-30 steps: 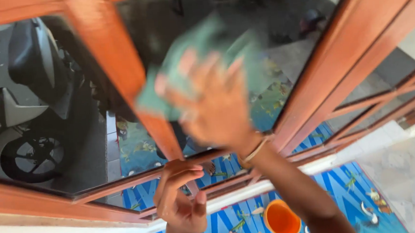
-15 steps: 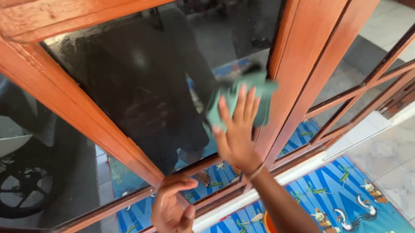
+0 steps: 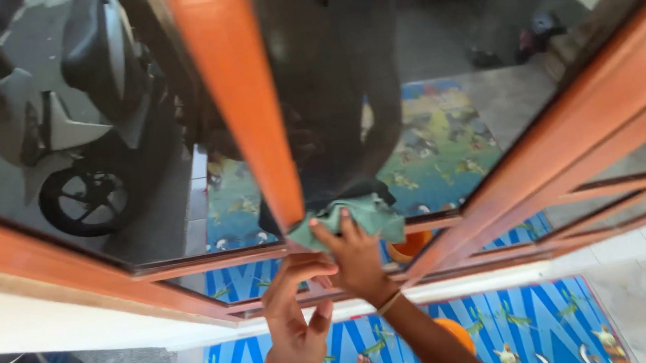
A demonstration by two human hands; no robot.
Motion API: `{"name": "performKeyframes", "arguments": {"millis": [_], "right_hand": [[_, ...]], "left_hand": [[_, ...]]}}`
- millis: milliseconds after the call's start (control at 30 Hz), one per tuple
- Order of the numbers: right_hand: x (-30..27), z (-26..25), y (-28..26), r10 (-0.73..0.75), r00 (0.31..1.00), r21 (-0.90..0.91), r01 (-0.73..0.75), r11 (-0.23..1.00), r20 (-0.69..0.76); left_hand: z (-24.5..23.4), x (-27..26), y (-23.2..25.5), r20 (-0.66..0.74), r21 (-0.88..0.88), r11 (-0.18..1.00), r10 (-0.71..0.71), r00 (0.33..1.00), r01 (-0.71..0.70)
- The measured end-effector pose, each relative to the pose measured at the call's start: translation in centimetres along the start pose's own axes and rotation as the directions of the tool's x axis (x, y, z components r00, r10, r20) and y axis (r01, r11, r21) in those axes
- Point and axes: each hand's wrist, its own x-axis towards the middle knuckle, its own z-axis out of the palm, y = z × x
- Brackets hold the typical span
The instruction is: The person dips a cloth into a bucket of water, wrings it out, and wipes the glass panes of a wooden-framed window. They repeat the process by re-wetting the cloth and continuing to wipe different sections of the window.
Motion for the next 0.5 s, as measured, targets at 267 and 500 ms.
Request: {"name": "performKeyframes", "arguments": {"millis": [267,500], "right_hand": [[12.9,-17.3,-4.1,0.038,0.9,-0.217,-0.146,0.965,-0.435],[1.3,1.7,-1.1,0.156,0.984,-0.282,-0.174,0.943,-0.085]], "left_hand": [[-3.7,0.6,0.1,0.034,-0.063,0.998,-0.004,0.999,0.006],[-4.8,0.5,-1.6,0.142,-0.178,0.982,-0.037,0.989,0.062]]}}
